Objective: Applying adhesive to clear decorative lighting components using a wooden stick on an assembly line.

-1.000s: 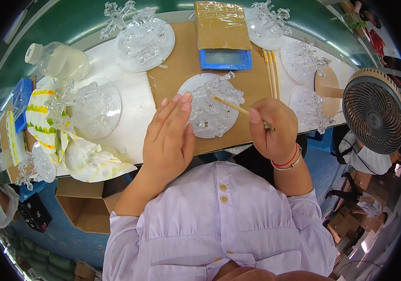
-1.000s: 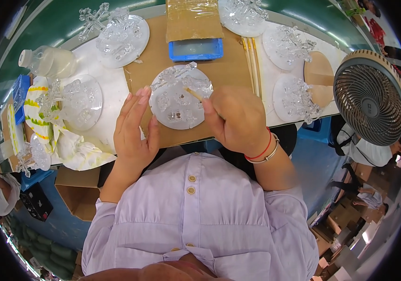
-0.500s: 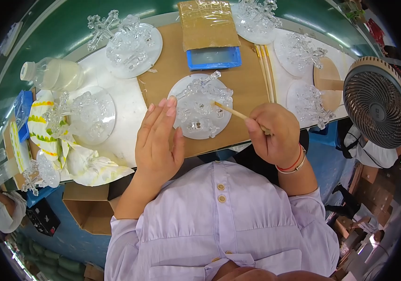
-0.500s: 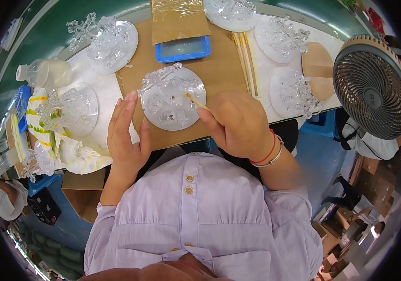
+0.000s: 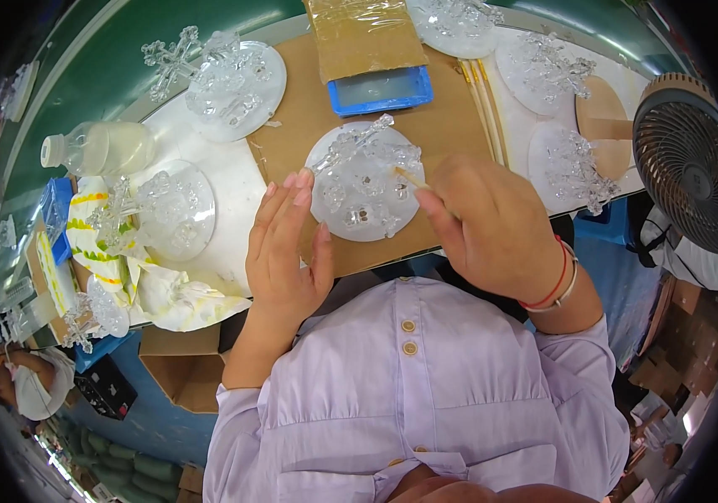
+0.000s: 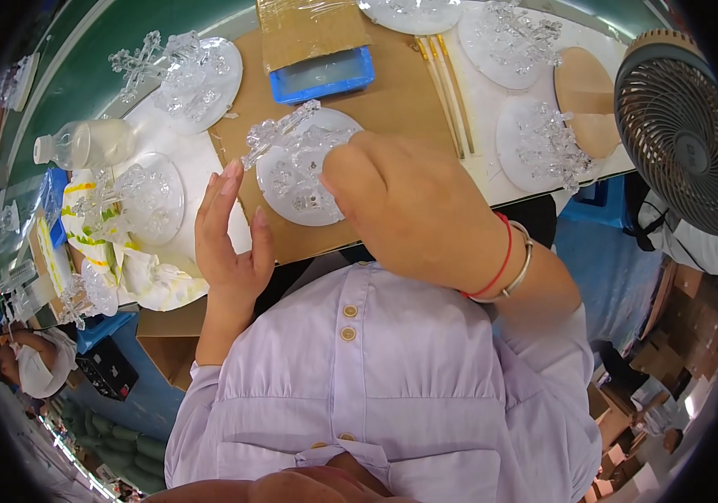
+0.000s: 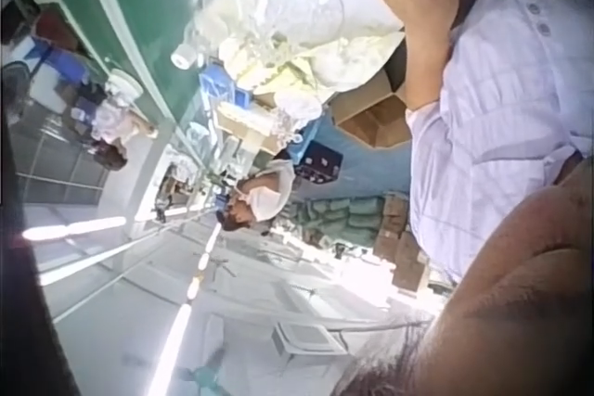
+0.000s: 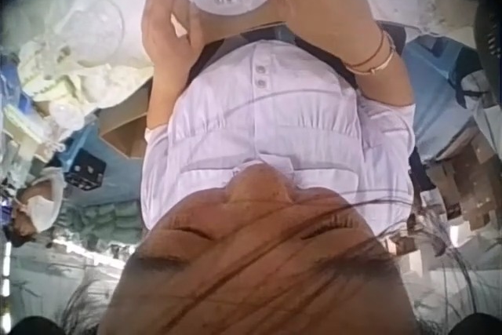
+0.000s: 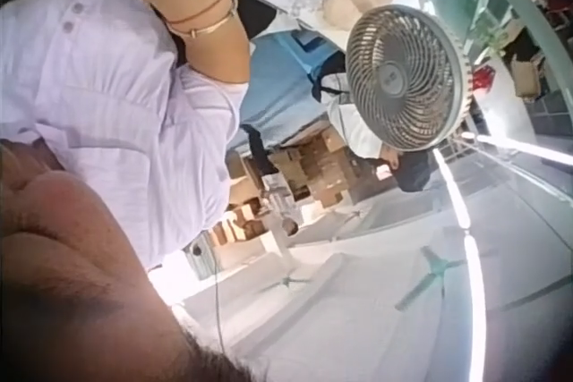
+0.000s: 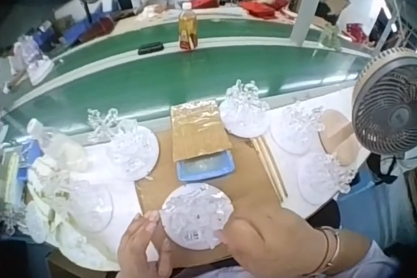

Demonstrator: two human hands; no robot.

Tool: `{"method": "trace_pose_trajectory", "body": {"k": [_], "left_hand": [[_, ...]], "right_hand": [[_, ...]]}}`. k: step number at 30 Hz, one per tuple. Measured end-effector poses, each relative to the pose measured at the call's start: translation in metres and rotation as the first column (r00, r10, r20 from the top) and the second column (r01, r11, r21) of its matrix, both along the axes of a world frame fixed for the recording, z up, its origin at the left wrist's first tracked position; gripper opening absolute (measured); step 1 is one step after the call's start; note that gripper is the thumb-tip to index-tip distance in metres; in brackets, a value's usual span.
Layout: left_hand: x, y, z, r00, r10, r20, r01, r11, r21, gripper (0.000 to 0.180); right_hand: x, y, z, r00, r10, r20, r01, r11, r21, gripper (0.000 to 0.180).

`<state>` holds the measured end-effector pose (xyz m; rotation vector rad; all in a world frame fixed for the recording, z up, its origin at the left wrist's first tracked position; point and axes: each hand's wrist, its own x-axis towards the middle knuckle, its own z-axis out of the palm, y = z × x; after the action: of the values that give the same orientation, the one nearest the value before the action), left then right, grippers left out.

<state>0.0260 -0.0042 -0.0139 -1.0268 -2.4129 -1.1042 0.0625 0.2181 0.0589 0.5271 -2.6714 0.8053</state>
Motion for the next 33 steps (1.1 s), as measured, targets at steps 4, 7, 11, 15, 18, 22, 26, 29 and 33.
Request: {"method": "trace_pose_trajectory", "body": {"k": [4, 7, 11, 15, 18, 22, 26, 29, 33], "left_hand": [[-0.002, 0.0, -0.004, 1.0, -0.004, -0.023, 0.005, 0.999, 0.043, 0.054], [-0.001, 0.0, -0.002, 1.0, -0.014, -0.013, 0.014, 1.0, 0.023, 0.054], [0.0, 0.0, -0.002, 1.0, -0.007, -0.017, 0.007, 0.999, 0.035, 0.054], [-0.002, 0.003, 0.006, 1.0, 0.019, -0.022, -0.019, 1.0, -0.011, 0.055], [-0.007, 0.009, 0.005, 0.997, 0.072, -0.021, -0.07, 0.996, 0.062, 0.057], [-0.014, 0.019, 0.012, 0.988, 0.135, 0.07, -0.138, 0.99, 0.041, 0.059], [-0.016, 0.02, 0.011, 0.983, 0.169, 0.075, -0.173, 0.984, 0.05, 0.058], [-0.014, 0.019, 0.014, 0.953, 0.23, 0.198, -0.242, 0.97, 0.039, 0.056], [-0.013, 0.02, 0.014, 0.942, 0.255, 0.218, -0.276, 0.959, 0.067, 0.057]], "right_hand": [[0.006, 0.002, 0.001, 0.998, 0.042, 0.044, -0.042, 0.999, -0.016, 0.021], [0.007, 0.005, 0.004, 0.997, 0.021, 0.075, -0.018, 0.999, -0.032, 0.02], [-0.002, 0.014, 0.015, 0.975, 0.018, 0.223, -0.014, 1.0, -0.019, 0.017], [-0.011, 0.024, 0.015, 0.965, 0.027, 0.26, -0.023, 1.0, -0.018, 0.014], [-0.009, 0.031, 0.011, 0.966, 0.014, 0.257, 0.014, 0.994, -0.105, 0.011], [0.002, 0.041, -0.003, 0.971, 0.001, 0.238, 0.051, 0.976, -0.213, 0.006], [0.02, 0.051, -0.019, 0.935, -0.097, 0.341, 0.216, 0.919, -0.329, 0.004], [0.031, 0.056, -0.03, 0.953, -0.107, 0.284, 0.217, 0.896, -0.387, 0.003], [0.042, 0.059, -0.043, 0.992, -0.052, 0.115, 0.092, 0.919, -0.384, 0.004]]}}
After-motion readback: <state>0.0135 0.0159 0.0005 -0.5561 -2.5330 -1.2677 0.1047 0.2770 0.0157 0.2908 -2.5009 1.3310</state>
